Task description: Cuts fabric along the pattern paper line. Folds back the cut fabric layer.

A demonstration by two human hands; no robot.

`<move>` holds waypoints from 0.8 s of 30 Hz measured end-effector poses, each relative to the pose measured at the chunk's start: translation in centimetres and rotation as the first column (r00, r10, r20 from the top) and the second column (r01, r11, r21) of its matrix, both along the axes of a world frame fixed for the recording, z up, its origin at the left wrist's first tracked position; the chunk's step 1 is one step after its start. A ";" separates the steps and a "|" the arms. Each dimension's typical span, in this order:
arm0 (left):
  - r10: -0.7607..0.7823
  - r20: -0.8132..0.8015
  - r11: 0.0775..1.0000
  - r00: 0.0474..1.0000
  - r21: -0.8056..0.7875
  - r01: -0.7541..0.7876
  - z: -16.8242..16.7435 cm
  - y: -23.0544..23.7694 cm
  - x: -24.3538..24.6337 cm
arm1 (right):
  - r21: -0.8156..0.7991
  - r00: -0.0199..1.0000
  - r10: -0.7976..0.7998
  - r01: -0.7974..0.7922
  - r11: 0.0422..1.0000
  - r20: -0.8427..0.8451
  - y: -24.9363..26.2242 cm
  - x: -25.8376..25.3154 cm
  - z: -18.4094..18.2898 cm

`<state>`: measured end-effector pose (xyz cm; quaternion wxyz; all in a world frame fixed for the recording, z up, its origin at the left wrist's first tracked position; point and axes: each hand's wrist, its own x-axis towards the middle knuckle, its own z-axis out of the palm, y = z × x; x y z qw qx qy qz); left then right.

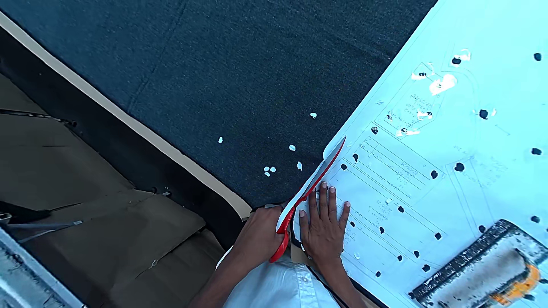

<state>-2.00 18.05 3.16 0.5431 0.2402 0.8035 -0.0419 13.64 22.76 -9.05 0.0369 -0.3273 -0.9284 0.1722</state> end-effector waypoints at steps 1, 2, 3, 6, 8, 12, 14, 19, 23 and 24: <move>0.005 -0.007 1.000 1.000 -0.004 -0.005 -0.1 0.0 0.1 | -0.003 1.000 0.000 0.000 1.000 0.001 0.0 0.0 0.0; 0.016 -0.015 1.000 1.000 -0.007 -0.017 -0.2 0.0 0.1 | -0.008 1.000 -0.001 0.001 1.000 0.000 0.0 0.0 0.0; 0.026 -0.021 1.000 0.999 -0.008 -0.026 -0.2 0.0 0.2 | -0.012 1.000 -0.001 0.001 1.000 0.001 0.0 0.0 0.0; 0.029 -0.032 1.000 0.999 -0.001 -0.029 -0.4 0.0 0.2 | -0.014 1.000 -0.003 0.003 1.000 -0.001 0.1 0.0 -0.1; 0.044 -0.034 0.999 0.998 0.010 -0.043 -0.6 -0.2 0.2 | -0.023 1.000 -0.006 0.006 1.000 -0.004 0.1 0.0 -0.1; 0.051 -0.009 0.998 0.999 0.040 -0.051 -1.0 -0.6 -0.1 | -0.016 1.000 0.001 -0.001 1.000 0.011 0.1 -0.1 -0.1; 0.038 0.030 0.998 0.999 0.050 -0.040 -0.8 -0.2 -0.3 | -0.007 1.000 0.003 -0.003 1.000 0.012 0.1 -0.2 0.0; 0.026 0.063 0.999 0.998 0.019 -0.027 -0.4 1.4 -0.6 | 0.056 1.000 0.008 -0.008 0.998 0.003 0.3 -0.4 0.1; 0.042 0.077 0.999 0.996 0.031 -0.044 -0.5 1.5 -0.7 | 0.080 1.000 0.012 -0.012 0.997 0.000 0.4 -0.4 0.2; 0.041 0.078 0.998 0.996 0.036 -0.044 -0.6 1.5 -0.7 | 0.080 1.000 0.015 -0.014 0.997 -0.002 0.4 -0.4 0.2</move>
